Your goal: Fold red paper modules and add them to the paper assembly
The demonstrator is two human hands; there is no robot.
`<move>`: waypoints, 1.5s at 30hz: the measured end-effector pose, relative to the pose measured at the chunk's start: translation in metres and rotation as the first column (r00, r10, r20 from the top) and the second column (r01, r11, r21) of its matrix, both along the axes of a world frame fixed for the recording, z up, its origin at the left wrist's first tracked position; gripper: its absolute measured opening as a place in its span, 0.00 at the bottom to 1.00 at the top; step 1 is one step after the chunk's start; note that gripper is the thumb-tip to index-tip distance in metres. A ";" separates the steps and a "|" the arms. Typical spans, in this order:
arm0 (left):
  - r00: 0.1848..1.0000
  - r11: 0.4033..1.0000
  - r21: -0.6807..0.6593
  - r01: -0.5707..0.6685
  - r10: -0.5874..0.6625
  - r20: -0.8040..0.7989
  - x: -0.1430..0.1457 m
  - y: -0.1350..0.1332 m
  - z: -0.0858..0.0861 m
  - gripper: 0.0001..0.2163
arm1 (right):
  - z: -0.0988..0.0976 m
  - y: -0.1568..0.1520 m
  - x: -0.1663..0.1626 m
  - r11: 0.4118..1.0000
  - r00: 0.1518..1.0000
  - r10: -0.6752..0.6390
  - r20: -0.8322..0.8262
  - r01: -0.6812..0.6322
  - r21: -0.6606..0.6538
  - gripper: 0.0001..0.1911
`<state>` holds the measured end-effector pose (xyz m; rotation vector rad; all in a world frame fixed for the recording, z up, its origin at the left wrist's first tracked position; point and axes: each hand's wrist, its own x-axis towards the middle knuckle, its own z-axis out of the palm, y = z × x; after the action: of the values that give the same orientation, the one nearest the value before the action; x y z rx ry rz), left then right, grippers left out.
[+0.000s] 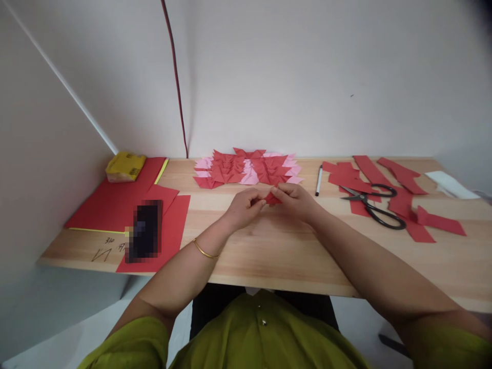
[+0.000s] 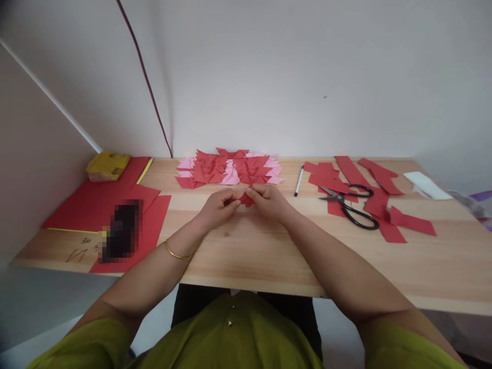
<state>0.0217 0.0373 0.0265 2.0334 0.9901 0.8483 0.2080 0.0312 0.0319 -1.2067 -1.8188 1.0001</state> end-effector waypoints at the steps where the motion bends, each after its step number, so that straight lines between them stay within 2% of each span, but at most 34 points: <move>1: 1.000 1.000 0.003 0.001 -0.001 -0.005 0.000 0.000 -0.001 0.06 | -0.001 0.001 0.001 1.000 1.000 -0.001 -0.004 0.000 -0.020 0.23; 3: 1.000 1.000 0.015 -0.006 0.007 -0.014 0.000 0.001 -0.002 0.06 | -0.003 0.002 0.002 0.999 1.000 0.010 -0.013 -0.011 -0.052 0.26; 5: 1.000 0.999 0.032 -0.022 0.022 -0.020 0.001 0.001 -0.003 0.07 | -0.005 0.003 0.003 0.999 1.000 0.026 -0.007 -0.026 -0.047 0.24; 9: 0.999 1.000 0.005 -0.029 0.029 -0.020 0.001 0.000 -0.005 0.08 | -0.008 0.003 0.000 0.998 0.999 -0.011 0.049 0.008 0.065 0.16; 13: 1.000 0.995 -0.097 -0.018 0.016 -0.013 0.001 -0.001 -0.004 0.08 | -0.006 0.000 -0.002 0.991 0.996 -0.010 0.094 -0.003 0.137 0.15; 16: 1.000 0.995 -0.102 0.007 -0.008 -0.009 0.001 -0.001 -0.003 0.06 | -0.004 0.000 -0.001 0.984 0.993 -0.001 0.119 -0.020 0.178 0.18; 20: 0.999 0.999 -0.041 0.029 -0.030 -0.030 0.001 0.001 -0.003 0.06 | -0.006 0.002 0.001 0.990 0.996 0.009 0.088 -0.021 0.138 0.22; 24: 0.997 1.000 0.015 0.006 -0.005 -0.076 0.000 0.002 -0.005 0.05 | -0.010 0.005 0.002 0.994 0.998 -0.063 -0.021 0.064 0.087 0.17; 29: 0.997 1.000 0.004 0.014 -0.014 -0.070 0.001 0.001 -0.006 0.08 | -0.008 0.003 0.002 0.990 0.998 -0.058 -0.021 0.060 0.130 0.18; 31: 0.999 1.000 0.014 0.028 -0.027 -0.047 0.001 0.002 -0.005 0.08 | -0.007 0.002 0.002 0.992 0.997 -0.035 -0.063 0.042 0.120 0.19; 34: 1.000 1.000 0.003 0.005 -0.006 0.022 0.001 0.003 -0.006 0.07 | -0.008 0.003 0.003 0.992 0.972 -0.062 -0.228 0.085 0.091 0.19; 38: 0.972 0.983 -0.180 -0.028 0.069 0.224 0.002 0.005 -0.011 0.06 | -0.012 0.006 0.004 0.984 0.914 -0.143 -0.379 0.174 0.047 0.17; 41: 0.932 0.963 -0.271 0.005 0.094 0.350 0.003 0.005 -0.012 0.06 | -0.013 0.006 0.001 0.996 0.927 -0.066 -0.368 0.082 0.030 0.16; 43: 0.924 0.963 -0.270 0.020 0.085 0.372 0.004 0.004 -0.011 0.06 | -0.012 0.004 -0.002 0.999 0.941 0.027 -0.336 -0.012 0.047 0.15; 45: 0.939 0.972 -0.234 0.018 0.064 0.337 0.004 0.003 -0.010 0.05 | -0.011 0.002 -0.005 0.996 0.955 0.061 -0.290 -0.038 0.086 0.12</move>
<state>0.0257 0.0402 0.0165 1.6087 0.8718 1.0071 0.2034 0.0333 0.0205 -0.9149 -1.6446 1.0631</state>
